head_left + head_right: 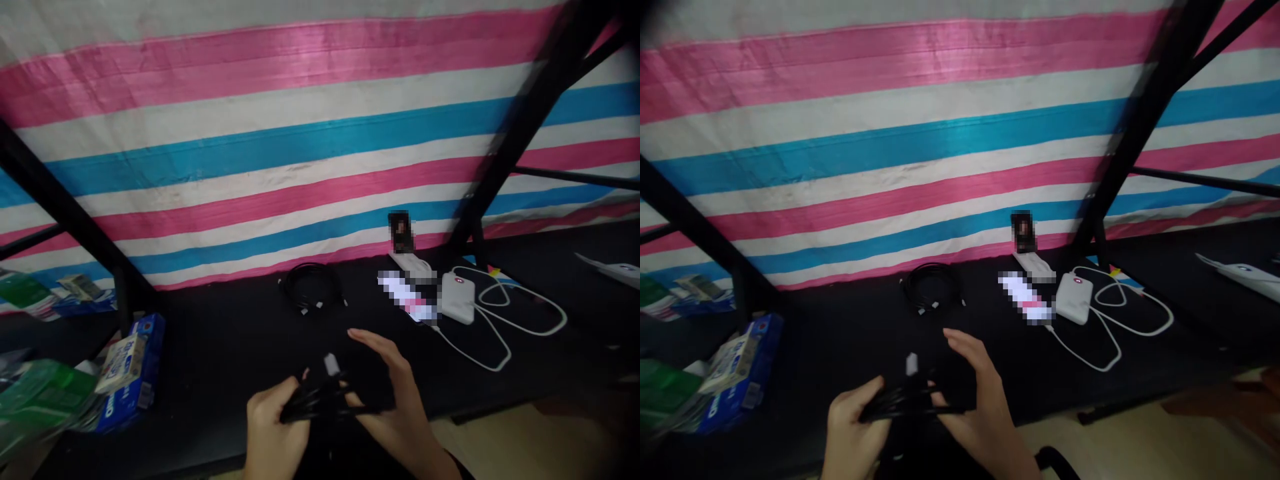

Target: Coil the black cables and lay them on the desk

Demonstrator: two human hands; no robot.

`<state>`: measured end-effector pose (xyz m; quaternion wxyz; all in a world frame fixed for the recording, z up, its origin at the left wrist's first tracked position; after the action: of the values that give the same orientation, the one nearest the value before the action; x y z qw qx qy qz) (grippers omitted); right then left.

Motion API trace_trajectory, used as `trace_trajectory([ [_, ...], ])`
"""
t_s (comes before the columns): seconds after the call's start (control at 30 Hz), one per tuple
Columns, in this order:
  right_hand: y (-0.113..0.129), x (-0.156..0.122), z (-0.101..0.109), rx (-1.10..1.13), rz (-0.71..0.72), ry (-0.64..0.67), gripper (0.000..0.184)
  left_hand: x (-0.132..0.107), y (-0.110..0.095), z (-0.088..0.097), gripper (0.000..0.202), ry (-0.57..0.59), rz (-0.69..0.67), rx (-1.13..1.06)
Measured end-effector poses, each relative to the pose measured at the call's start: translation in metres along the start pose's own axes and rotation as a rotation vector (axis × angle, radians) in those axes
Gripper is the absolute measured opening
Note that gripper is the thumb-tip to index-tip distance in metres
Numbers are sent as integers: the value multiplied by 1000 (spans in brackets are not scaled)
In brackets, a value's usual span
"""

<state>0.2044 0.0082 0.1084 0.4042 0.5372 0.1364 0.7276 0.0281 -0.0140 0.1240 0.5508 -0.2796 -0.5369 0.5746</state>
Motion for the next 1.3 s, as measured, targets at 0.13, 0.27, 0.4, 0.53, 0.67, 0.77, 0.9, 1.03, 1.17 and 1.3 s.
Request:
trace_trajectory([
  [0.13, 8, 2, 0, -96, 278, -32, 50, -9, -10, -5, 32, 246, -267, 216],
  [0.27, 4, 1, -5, -159, 345, 70, 28, -11, -5, -8, 26, 286, -443, 380],
  [0.4, -3, -4, -5, -199, 293, 87, 26, -11, 6, -12, 28, 264, -475, 460],
  [0.53, -13, -5, 0, -192, 240, 29, 23, -6, 14, -12, 34, 231, -431, 537],
  [0.67, -34, -5, 0, -105, 55, -47, 20, 9, 27, -7, 36, 452, -35, 421],
  [0.77, -57, -9, -8, -11, -160, -30, 22, 21, 40, -7, 38, 707, 250, 40],
  [0.9, -84, -17, -30, 171, -517, 129, 26, 37, 60, -16, 53, 542, 416, -383],
  [1.03, -101, -16, -48, 205, -687, 384, 35, 58, 78, -31, 54, 266, 442, -546],
  [1.17, -111, 13, -52, 264, -692, 401, 45, 92, 77, -46, 45, 162, 388, -625],
  [1.3, -114, 67, -51, 313, -566, 161, 50, 139, 68, -61, 42, 69, 278, -596],
])
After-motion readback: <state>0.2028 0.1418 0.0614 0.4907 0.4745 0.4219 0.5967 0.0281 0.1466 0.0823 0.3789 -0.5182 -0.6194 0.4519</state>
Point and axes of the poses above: each hand's wrist, its own x-axis towards the middle knuckle, its own z-axis out of the back of the hand, y = z × x, the point moved 1 cm from there along x, towards the middle knuckle, and after that the axes turned 6 degrees about -x, right-handed, at the moved point
